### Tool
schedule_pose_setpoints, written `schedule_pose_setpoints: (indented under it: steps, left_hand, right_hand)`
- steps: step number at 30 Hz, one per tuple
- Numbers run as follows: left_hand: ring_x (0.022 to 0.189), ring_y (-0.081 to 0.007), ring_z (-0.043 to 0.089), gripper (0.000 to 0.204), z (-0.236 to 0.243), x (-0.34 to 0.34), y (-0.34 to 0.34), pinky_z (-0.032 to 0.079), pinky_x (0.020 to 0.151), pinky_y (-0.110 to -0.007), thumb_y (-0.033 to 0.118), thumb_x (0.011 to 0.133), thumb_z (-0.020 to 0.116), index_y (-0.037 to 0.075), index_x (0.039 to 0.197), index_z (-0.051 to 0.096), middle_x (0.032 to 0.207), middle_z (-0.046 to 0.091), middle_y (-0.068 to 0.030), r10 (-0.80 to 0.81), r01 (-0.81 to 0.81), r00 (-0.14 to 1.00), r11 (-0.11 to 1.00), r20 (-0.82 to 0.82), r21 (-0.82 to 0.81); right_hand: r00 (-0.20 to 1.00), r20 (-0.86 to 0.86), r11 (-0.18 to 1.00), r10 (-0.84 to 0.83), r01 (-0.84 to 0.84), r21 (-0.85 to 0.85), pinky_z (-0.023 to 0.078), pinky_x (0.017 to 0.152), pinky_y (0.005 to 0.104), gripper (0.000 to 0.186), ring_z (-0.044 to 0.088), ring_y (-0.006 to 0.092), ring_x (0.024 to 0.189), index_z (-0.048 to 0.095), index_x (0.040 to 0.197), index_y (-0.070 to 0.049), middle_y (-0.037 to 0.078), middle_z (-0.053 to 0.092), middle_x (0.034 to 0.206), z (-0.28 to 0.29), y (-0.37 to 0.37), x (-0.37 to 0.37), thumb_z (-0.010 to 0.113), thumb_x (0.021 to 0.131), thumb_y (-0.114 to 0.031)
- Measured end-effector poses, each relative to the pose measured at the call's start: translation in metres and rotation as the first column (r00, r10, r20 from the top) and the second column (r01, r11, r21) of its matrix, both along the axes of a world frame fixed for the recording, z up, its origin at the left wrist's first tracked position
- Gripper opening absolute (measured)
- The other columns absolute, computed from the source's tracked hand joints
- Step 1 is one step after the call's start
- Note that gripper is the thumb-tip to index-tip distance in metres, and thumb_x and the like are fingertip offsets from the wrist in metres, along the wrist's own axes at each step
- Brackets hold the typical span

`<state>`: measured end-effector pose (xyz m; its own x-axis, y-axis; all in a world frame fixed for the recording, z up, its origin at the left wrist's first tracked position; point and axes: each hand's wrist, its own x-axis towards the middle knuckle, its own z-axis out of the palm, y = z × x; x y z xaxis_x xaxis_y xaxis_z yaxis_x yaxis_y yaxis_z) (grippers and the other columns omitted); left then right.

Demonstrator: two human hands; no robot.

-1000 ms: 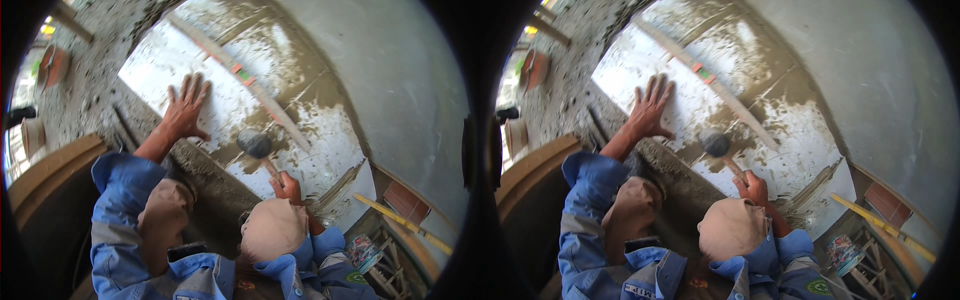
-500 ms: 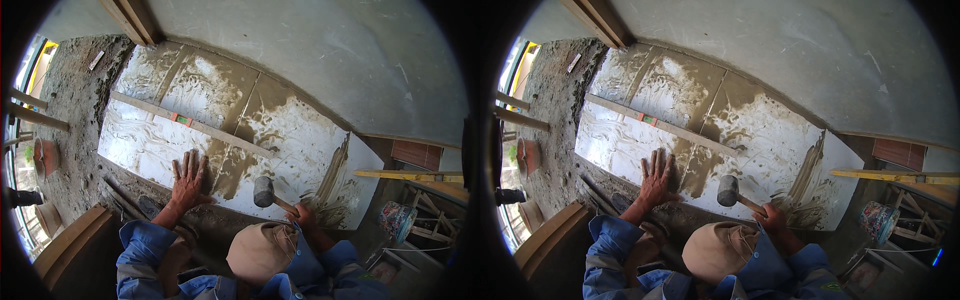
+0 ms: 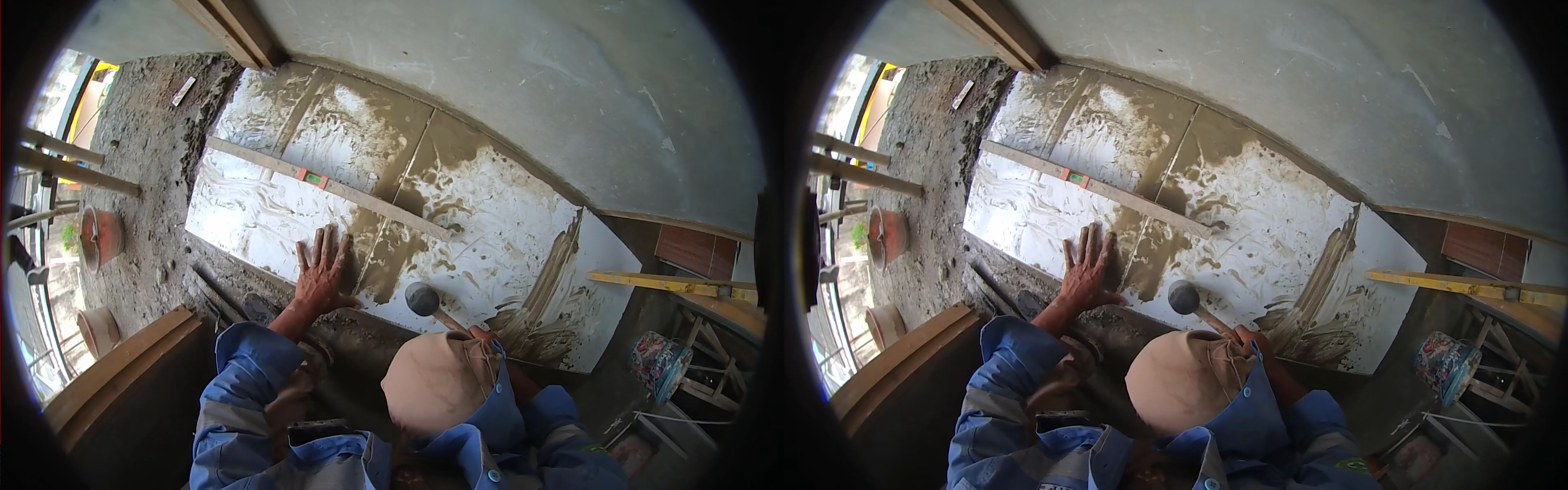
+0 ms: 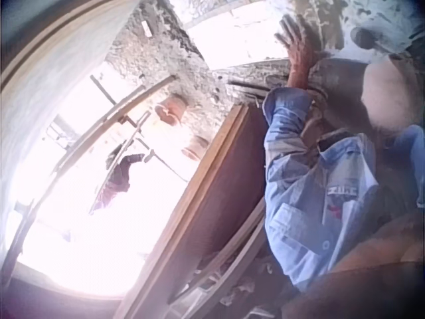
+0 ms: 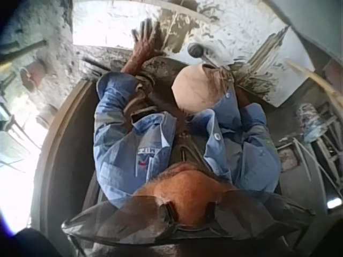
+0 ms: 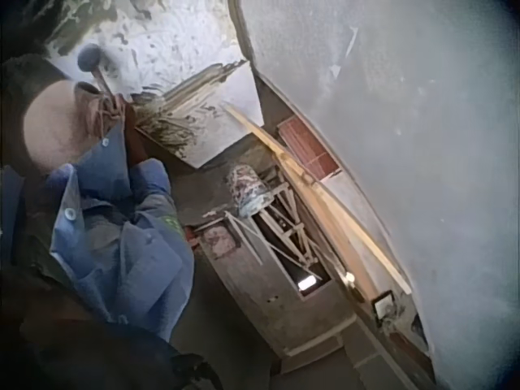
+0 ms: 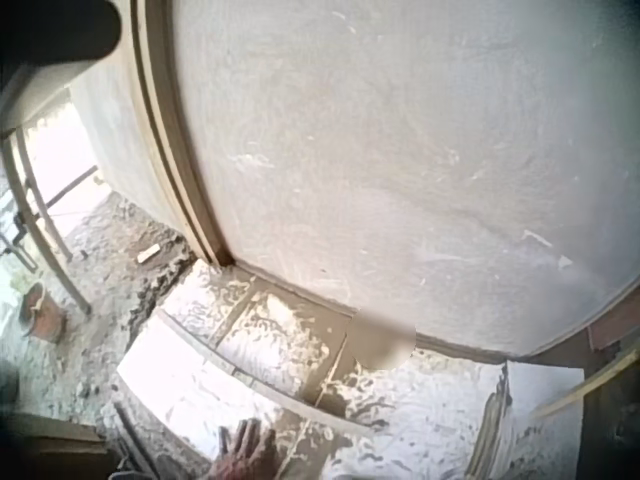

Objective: The person aligns a string line and level, spreads mortar with a trowel, and installs a floor tile by positioning it and tapping it with a rubber mallet.

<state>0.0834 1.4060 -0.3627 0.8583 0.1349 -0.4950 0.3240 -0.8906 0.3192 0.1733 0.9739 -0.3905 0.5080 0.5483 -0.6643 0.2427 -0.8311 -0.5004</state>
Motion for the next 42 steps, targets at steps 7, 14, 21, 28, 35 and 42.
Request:
schedule_pose_setpoints:
  steps: [7, 14, 21, 28, 35, 42]
  left_hand:
    - [0.153, -0.0402, 0.002, 0.148, 0.002, -0.01, 0.004, 0.005, 0.114, -0.073, 0.059, 0.047, 0.09, 0.014, 0.16, 0.006, 0.164, 0.004, -0.023, 0.017, -0.017, 1.0, 0.999, -0.001, 0.046]
    - [0.153, -0.0405, 0.003, 0.149, -0.003, -0.011, 0.009, 0.007, 0.115, -0.071, 0.045, 0.042, 0.095, 0.016, 0.16, 0.008, 0.164, 0.005, -0.0214, 0.022, -0.021, 0.999, 0.999, 0.045, -0.032]
    - [0.153, -0.0375, 0.004, 0.151, -0.002, -0.015, 0.005, 0.008, 0.117, -0.069, 0.053, 0.041, 0.094, 0.019, 0.161, 0.007, 0.165, 0.005, -0.0195, 0.039, -0.041, 0.997, 0.999, 0.07, 0.023]
    - [0.153, -0.0379, 0.004, 0.153, -0.002, -0.012, 0.0, 0.009, 0.116, -0.07, 0.057, 0.04, 0.093, 0.02, 0.161, 0.005, 0.165, 0.005, -0.0192, 0.039, -0.041, 0.999, 0.998, 0.023, 0.056]
    - [0.153, -0.0386, 0.004, 0.147, -0.001, -0.012, 0.001, 0.008, 0.116, -0.069, 0.056, 0.047, 0.092, 0.021, 0.161, 0.006, 0.165, 0.003, -0.0189, 0.018, -0.018, 1.0, 0.999, 0.003, 0.047]
    - [0.153, -0.0389, 0.003, 0.14, -0.008, -0.015, 0.005, 0.007, 0.117, -0.068, 0.049, 0.053, 0.092, 0.021, 0.161, 0.006, 0.166, 0.003, -0.019, 0.033, -0.033, 0.992, 0.999, 0.121, -0.002]
  right_hand:
    - [0.97, -0.01, 0.953, -0.242, 0.239, 0.187, 0.044, 0.055, 0.0472, 0.048, 0.06, 0.0435, 0.061, 0.055, 0.085, -0.004, 0.022, 0.056, 0.063, 0.024, 0.022, 0.01, 0.059, 0.094, -0.051]
    - [0.972, 0.23, 0.931, 0.048, -0.127, 0.342, 0.046, 0.05, 0.0453, 0.044, 0.061, 0.0396, 0.058, 0.059, 0.085, -0.003, 0.018, 0.059, 0.065, 0.032, 0.036, 0.034, 0.071, 0.088, -0.045]
    - [0.917, 0.235, 0.93, 0.321, -0.352, 0.102, 0.045, 0.05, 0.0473, 0.042, 0.059, 0.0395, 0.058, 0.052, 0.079, -0.005, 0.018, 0.055, 0.064, 0.024, 0.046, 0.022, 0.078, 0.082, -0.039]
    - [0.953, 0.152, 0.932, 0.263, -0.292, 0.216, 0.046, 0.053, 0.0435, 0.043, 0.059, 0.0324, 0.058, 0.052, 0.082, -0.005, 0.018, 0.055, 0.067, 0.011, 0.027, 0.017, 0.071, 0.088, -0.042]
    - [0.989, 0.143, 0.925, -0.045, -0.013, 0.379, 0.046, 0.054, 0.0389, 0.041, 0.059, 0.0238, 0.059, 0.053, 0.083, -0.005, 0.015, 0.056, 0.068, -0.006, 0.001, 0.009, 0.068, 0.092, -0.042]
    - [0.671, -0.365, 0.544, -0.646, 0.739, 0.397, 0.041, 0.054, 0.0261, 0.039, 0.051, 0.0102, 0.06, 0.053, 0.088, -0.006, 0.001, 0.053, 0.071, 0.003, -0.02, 0.015, 0.049, 0.103, -0.042]
